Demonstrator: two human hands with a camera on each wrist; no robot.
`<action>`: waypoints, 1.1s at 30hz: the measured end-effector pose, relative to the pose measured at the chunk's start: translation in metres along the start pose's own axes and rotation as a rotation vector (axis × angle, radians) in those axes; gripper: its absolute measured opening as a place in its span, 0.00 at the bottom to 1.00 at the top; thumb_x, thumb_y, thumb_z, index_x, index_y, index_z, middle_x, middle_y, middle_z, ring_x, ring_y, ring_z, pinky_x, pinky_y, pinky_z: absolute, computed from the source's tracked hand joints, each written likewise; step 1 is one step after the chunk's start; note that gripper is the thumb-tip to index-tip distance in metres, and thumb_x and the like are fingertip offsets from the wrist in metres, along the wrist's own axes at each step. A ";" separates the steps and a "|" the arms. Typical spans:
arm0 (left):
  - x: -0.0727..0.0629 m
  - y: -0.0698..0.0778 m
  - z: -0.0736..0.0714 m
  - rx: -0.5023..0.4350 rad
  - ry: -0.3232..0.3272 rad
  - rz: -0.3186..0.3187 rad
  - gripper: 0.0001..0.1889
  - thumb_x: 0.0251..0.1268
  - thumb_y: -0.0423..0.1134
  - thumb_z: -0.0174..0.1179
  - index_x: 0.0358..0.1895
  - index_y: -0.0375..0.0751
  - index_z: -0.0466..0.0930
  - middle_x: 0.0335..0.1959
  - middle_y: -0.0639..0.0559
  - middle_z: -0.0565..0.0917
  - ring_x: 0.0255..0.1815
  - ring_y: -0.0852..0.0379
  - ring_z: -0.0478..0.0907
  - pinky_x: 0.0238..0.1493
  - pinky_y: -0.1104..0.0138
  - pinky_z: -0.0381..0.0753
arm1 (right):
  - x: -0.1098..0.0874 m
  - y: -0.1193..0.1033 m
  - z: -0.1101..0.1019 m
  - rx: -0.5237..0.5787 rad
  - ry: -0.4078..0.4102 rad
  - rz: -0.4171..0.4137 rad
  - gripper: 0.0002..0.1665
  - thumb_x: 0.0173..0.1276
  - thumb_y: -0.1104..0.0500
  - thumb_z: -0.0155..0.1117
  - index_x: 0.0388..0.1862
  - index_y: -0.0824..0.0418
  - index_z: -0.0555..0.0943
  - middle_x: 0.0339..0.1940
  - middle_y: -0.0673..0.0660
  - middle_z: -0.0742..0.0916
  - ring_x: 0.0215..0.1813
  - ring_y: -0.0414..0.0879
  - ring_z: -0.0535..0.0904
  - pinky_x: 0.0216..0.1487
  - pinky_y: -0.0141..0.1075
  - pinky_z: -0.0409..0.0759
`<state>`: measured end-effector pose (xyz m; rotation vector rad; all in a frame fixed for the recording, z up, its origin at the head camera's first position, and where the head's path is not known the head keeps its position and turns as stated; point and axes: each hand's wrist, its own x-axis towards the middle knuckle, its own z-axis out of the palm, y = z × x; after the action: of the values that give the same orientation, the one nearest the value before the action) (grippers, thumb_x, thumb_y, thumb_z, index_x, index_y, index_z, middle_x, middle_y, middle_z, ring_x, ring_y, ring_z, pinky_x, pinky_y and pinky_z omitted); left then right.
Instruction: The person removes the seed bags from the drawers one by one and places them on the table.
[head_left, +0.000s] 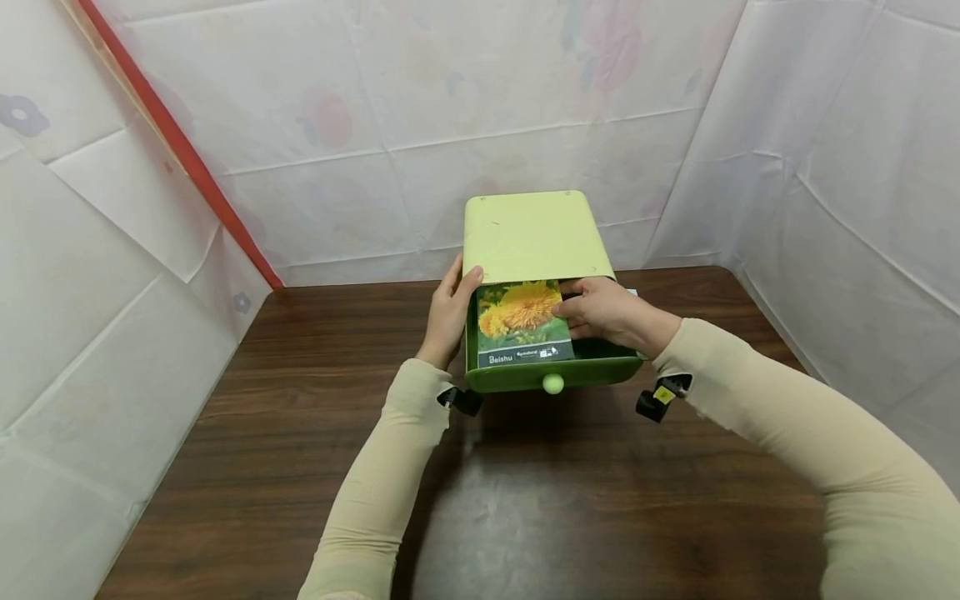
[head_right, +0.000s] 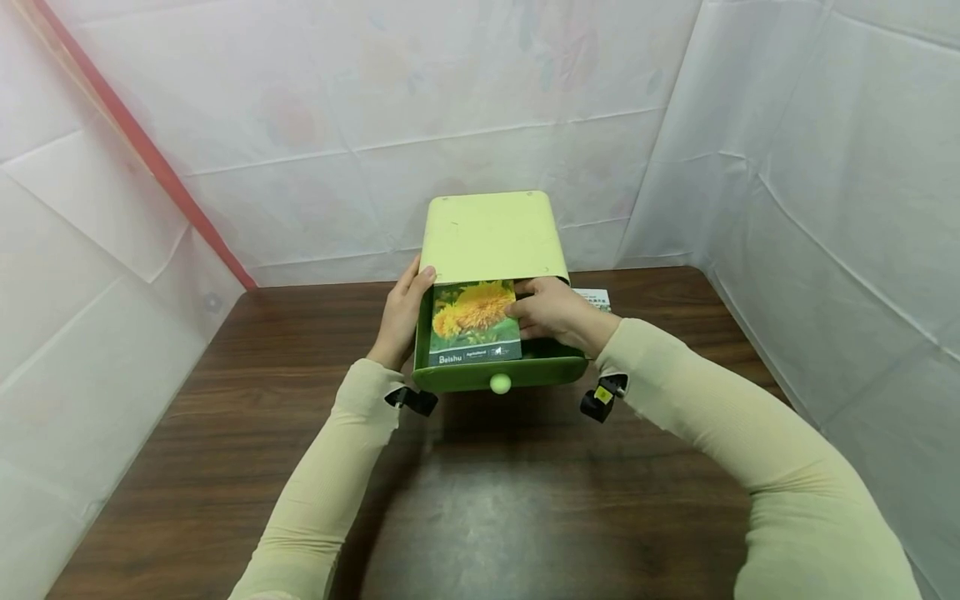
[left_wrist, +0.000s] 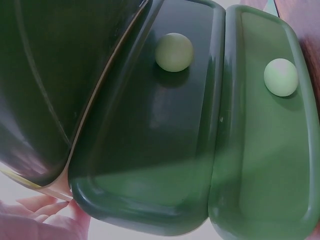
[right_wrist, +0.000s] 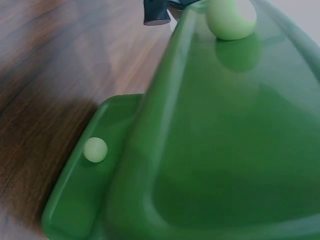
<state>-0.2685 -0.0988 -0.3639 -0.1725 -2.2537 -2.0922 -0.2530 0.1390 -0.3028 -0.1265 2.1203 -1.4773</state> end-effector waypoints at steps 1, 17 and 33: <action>0.000 0.000 0.000 -0.001 0.001 0.000 0.38 0.70 0.63 0.52 0.79 0.62 0.48 0.80 0.58 0.51 0.79 0.54 0.52 0.76 0.53 0.58 | -0.001 -0.001 -0.001 0.013 0.001 -0.001 0.38 0.78 0.62 0.50 0.79 0.69 0.48 0.25 0.50 0.72 0.26 0.39 0.66 0.41 0.32 0.77; 0.002 -0.001 0.001 -0.015 -0.001 0.006 0.38 0.70 0.63 0.52 0.78 0.64 0.48 0.80 0.58 0.53 0.78 0.54 0.56 0.75 0.53 0.61 | -0.028 -0.004 -0.017 0.043 -0.072 -0.033 0.38 0.78 0.60 0.52 0.79 0.66 0.49 0.13 0.44 0.61 0.20 0.39 0.55 0.41 0.33 0.67; 0.003 0.000 0.002 -0.022 0.005 0.013 0.38 0.69 0.64 0.52 0.78 0.64 0.49 0.80 0.60 0.53 0.79 0.55 0.53 0.76 0.55 0.59 | -0.066 -0.002 -0.035 -0.062 -0.134 -0.089 0.33 0.73 0.60 0.57 0.73 0.72 0.62 0.12 0.44 0.63 0.19 0.39 0.57 0.24 0.32 0.59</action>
<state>-0.2712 -0.0970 -0.3640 -0.1813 -2.2215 -2.1091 -0.2141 0.1927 -0.2675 -0.3371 2.0764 -1.4119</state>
